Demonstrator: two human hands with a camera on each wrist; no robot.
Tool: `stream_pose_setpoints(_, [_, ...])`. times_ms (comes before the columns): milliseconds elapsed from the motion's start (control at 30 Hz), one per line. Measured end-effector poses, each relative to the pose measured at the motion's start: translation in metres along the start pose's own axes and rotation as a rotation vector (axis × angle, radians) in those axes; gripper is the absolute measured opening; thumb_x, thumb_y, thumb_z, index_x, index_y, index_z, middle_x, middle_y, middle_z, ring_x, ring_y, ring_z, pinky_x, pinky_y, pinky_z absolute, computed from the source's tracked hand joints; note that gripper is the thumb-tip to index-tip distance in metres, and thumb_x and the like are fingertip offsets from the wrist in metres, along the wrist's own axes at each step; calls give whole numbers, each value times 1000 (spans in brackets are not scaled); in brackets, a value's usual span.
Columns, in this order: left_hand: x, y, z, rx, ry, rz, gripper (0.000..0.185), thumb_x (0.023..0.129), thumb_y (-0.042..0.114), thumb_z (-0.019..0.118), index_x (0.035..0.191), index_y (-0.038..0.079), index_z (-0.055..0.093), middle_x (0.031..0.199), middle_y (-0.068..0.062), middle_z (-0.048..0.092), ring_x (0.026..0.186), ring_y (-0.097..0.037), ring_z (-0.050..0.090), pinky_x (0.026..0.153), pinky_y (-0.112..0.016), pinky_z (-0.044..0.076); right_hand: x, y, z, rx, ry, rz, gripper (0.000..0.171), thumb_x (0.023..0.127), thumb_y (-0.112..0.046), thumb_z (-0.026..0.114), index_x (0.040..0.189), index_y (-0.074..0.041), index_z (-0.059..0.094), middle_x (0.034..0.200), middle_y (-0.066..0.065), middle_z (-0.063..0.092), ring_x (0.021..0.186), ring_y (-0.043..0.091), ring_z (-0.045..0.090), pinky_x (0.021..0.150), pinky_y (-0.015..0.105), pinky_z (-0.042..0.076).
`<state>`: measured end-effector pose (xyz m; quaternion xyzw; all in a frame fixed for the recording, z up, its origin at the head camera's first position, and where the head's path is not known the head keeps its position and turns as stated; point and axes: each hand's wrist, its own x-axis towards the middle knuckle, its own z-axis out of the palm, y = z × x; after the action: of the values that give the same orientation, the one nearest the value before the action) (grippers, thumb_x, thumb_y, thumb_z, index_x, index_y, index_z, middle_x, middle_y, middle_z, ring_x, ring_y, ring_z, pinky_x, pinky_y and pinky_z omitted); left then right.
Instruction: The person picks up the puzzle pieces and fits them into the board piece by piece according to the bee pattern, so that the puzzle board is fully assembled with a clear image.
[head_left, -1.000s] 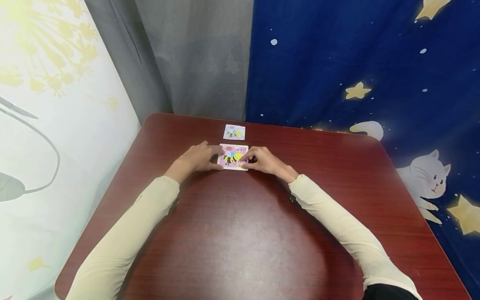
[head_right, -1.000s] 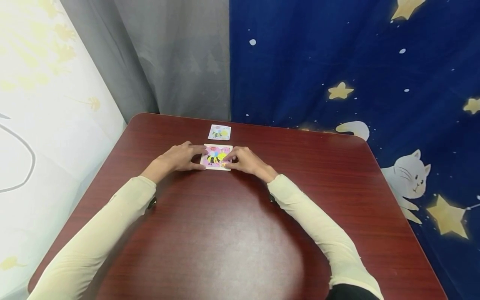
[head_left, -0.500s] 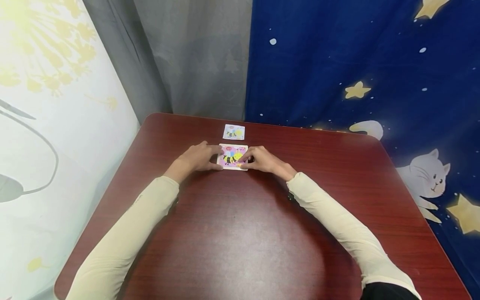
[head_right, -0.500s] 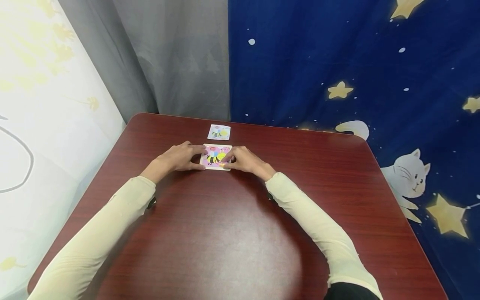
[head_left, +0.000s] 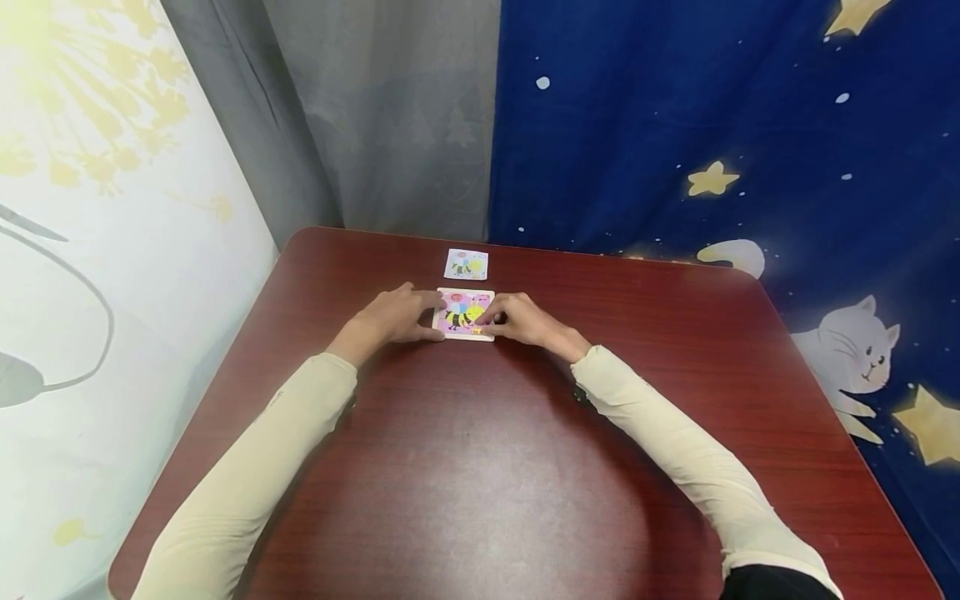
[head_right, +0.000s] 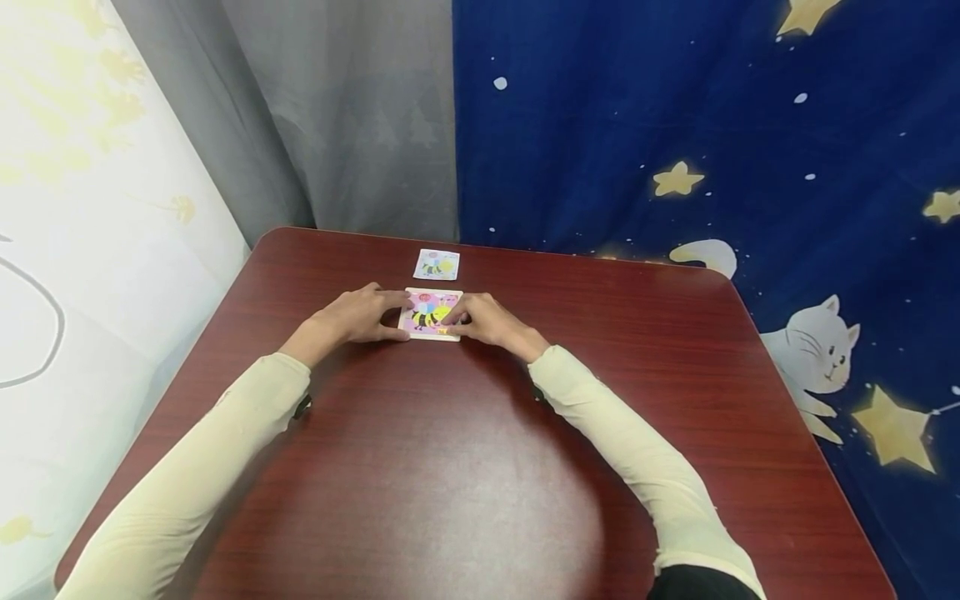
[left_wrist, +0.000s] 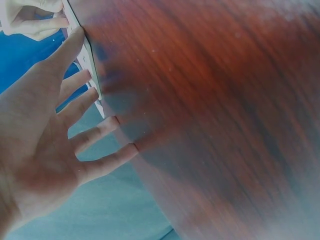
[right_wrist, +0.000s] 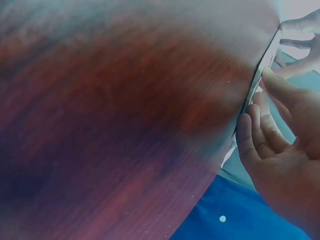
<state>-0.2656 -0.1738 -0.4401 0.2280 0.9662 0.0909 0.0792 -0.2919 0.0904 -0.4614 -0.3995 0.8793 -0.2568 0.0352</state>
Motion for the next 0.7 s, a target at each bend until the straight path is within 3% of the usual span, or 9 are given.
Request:
stream_pose_setpoints(233, [3,-3,0,23,7,12,68,79,60,68,138,29,53,142,2,49,113,-26,45,89,-49,46,0,0,2,3,17,-4,16,86,-14,72,101,-11,76,96,3,67,87,17,62,76,30,51])
stream_pose_setpoints(500, [7,-6,9,40,21,69,69,82,61,63,140,26,50,147,2,43,120,-29,43,89,-52,45,-6,1,3,1,24,7,16,87,-17,71,102,-13,76,96,2,67,88,16,62,78,33,52])
stream_pose_setpoints(700, [2,-8,10,45,49,53,72,81,65,61,141,27,48,149,2,41,120,-27,46,92,-51,45,-12,6,-1,5,139,23,21,87,-21,72,105,-11,75,96,3,67,88,17,61,76,30,50])
